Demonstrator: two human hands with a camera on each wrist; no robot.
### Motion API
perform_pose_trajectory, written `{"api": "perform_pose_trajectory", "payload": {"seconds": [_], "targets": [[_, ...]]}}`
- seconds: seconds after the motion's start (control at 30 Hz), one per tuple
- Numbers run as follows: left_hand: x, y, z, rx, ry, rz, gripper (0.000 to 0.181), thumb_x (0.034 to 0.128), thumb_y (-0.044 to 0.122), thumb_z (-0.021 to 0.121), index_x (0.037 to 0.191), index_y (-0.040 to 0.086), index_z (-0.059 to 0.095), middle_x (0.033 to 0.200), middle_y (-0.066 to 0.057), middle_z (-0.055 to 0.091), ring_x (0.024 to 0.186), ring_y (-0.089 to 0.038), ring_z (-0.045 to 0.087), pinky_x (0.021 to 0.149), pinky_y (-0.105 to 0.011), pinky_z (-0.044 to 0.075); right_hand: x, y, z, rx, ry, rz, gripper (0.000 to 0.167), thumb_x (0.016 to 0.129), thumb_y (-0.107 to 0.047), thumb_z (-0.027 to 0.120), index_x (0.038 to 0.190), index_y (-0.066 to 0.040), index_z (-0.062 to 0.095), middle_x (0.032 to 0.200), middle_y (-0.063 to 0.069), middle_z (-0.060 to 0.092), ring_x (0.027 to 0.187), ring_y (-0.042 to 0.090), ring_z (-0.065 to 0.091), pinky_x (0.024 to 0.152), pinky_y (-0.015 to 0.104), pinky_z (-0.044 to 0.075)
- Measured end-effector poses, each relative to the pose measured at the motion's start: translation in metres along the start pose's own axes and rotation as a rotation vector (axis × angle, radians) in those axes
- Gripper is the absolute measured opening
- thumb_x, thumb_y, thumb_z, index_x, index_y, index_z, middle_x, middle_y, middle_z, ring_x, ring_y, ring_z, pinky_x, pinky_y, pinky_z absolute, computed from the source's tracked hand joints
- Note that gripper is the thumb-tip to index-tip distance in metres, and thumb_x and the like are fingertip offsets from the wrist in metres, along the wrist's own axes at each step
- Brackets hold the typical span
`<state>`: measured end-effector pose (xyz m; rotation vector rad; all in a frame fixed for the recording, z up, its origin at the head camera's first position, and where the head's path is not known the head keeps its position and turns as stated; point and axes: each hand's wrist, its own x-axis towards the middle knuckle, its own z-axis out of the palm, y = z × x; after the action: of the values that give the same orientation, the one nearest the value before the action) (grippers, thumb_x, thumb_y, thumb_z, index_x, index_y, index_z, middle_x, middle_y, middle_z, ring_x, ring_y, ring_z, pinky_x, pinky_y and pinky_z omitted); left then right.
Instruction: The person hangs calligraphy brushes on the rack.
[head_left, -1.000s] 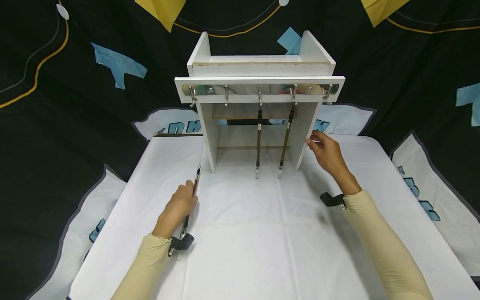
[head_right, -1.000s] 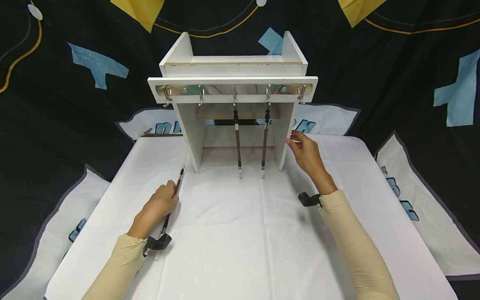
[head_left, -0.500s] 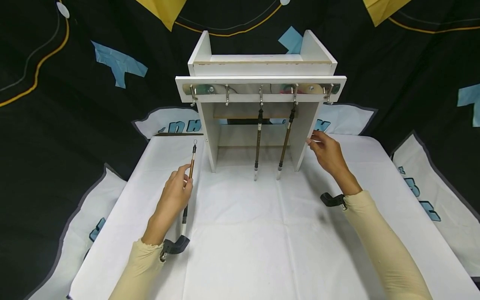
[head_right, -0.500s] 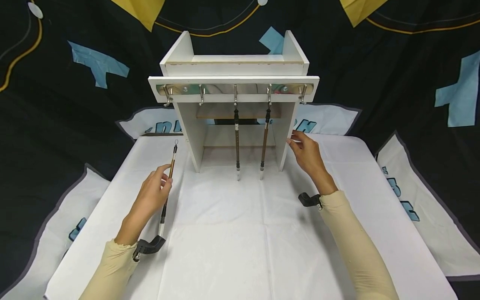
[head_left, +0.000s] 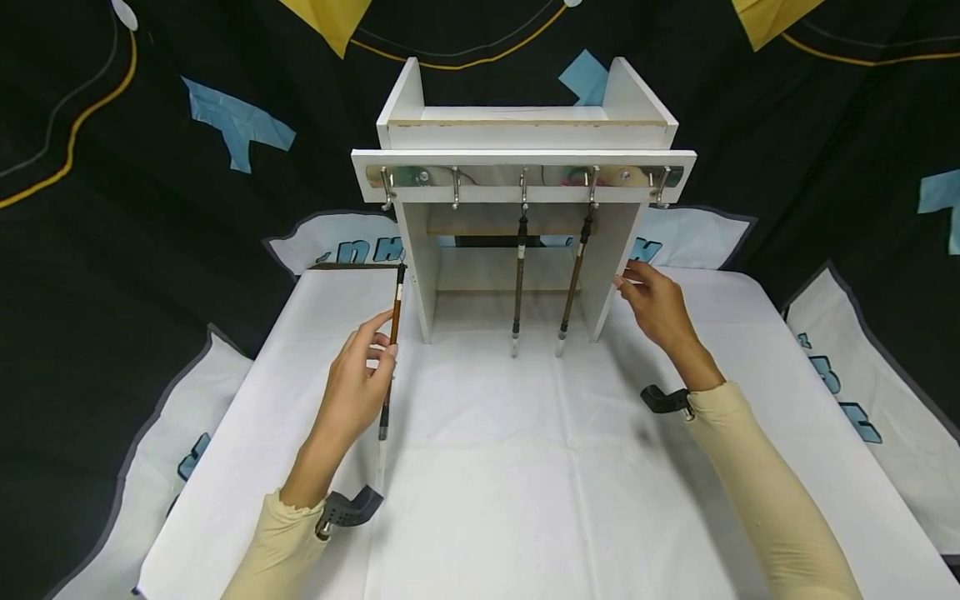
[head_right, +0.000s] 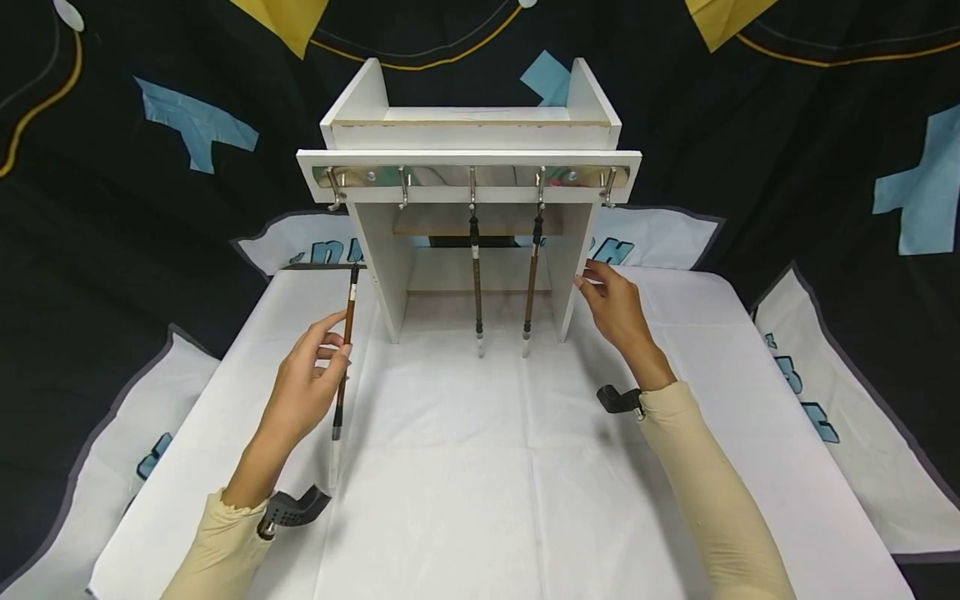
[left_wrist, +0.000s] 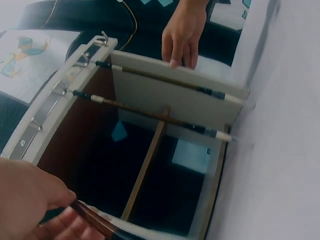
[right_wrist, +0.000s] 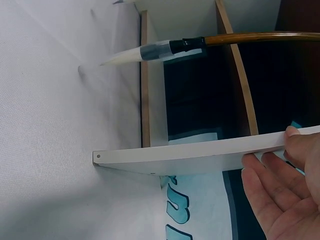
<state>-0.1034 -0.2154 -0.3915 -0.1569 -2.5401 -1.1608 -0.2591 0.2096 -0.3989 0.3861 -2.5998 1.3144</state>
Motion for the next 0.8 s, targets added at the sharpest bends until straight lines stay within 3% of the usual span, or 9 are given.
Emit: {"api": "perform_pose_trajectory", "payload": {"seconds": [0.17, 0.43, 0.8], "targets": [[0.002, 0.010, 0.007, -0.061, 0.007, 0.060, 0.050, 0.1086, 0.010, 0.058, 0.158, 0.015, 0.047, 0.120, -0.014, 0.061, 0.108, -0.030, 0.065, 0.086, -0.047, 0.060, 0.000, 0.001, 0.000, 0.013, -0.001, 0.000, 0.048, 0.112, -0.025, 0.056, 0.153, -0.001, 0.050, 0.145, 0.028, 0.060, 0.126, 0.045, 0.066, 0.104, 0.057, 0.055], [0.007, 0.024, 0.017, -0.095, 0.071, 0.117, 0.053, 0.1073, 0.007, 0.059, 0.158, 0.018, 0.047, 0.119, -0.014, 0.060, 0.109, -0.028, 0.064, 0.084, -0.046, 0.058, 0.000, 0.002, 0.001, 0.007, -0.006, 0.007, 0.049, 0.112, -0.027, 0.056, 0.154, -0.003, 0.050, 0.146, 0.027, 0.059, 0.126, 0.045, 0.065, 0.105, 0.058, 0.054], [0.018, 0.041, 0.028, -0.138, 0.106, 0.154, 0.052, 0.1080, 0.007, 0.058, 0.158, 0.016, 0.048, 0.120, -0.015, 0.058, 0.110, -0.027, 0.061, 0.085, -0.043, 0.059, 0.000, 0.001, 0.002, -0.003, -0.006, 0.013, 0.049, 0.112, -0.026, 0.055, 0.154, -0.003, 0.049, 0.147, 0.027, 0.059, 0.126, 0.044, 0.066, 0.105, 0.057, 0.055]]}}
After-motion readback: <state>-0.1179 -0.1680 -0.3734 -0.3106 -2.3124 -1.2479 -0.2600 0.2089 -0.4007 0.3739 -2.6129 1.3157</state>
